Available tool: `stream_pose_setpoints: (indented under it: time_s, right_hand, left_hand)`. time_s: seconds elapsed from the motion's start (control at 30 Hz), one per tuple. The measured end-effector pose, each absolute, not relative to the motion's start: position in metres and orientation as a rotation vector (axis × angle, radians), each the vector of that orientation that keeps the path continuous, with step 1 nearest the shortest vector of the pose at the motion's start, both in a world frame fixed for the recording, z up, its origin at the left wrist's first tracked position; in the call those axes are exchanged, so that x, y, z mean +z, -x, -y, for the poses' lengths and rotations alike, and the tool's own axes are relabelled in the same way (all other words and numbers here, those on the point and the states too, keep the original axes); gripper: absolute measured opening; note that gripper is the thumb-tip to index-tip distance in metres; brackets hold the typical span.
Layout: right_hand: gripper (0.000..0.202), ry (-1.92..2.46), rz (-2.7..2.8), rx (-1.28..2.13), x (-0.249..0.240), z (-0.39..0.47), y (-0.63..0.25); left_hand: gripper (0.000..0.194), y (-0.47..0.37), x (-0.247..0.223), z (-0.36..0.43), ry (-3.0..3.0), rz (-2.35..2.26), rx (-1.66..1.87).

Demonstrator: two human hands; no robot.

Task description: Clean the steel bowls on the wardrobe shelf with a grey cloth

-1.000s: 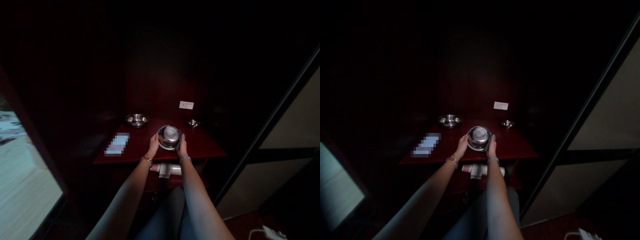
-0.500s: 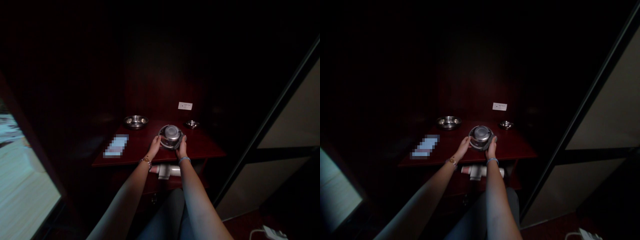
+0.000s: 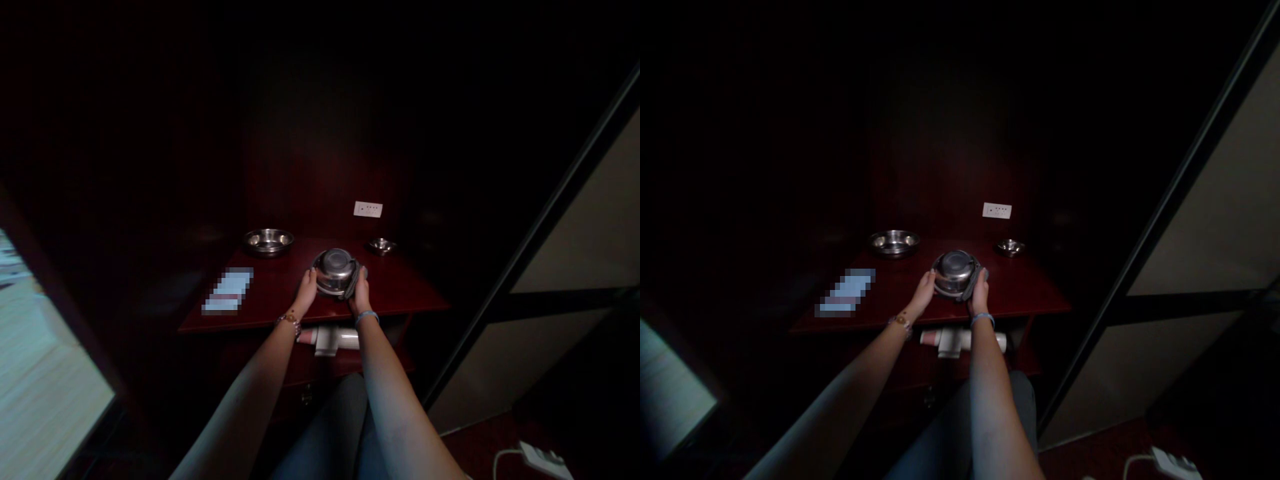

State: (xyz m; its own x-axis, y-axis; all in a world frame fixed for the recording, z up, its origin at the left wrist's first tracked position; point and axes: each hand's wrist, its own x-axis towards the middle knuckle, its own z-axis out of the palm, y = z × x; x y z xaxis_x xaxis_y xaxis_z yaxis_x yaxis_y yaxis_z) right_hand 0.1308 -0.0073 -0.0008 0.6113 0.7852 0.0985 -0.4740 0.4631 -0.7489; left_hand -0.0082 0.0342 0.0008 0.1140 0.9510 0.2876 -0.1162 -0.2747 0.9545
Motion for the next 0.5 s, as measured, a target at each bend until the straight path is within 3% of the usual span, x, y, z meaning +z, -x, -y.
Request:
stream_pose_setpoints:
  time_s: [0.5]
  right_hand:
    - [0.038,0.748,0.467,0.840,0.0017,0.0098,-0.1294]
  left_hand:
    - [0.040,0.0070,-0.0091,-0.0444,-1.282,-0.900,1.400]
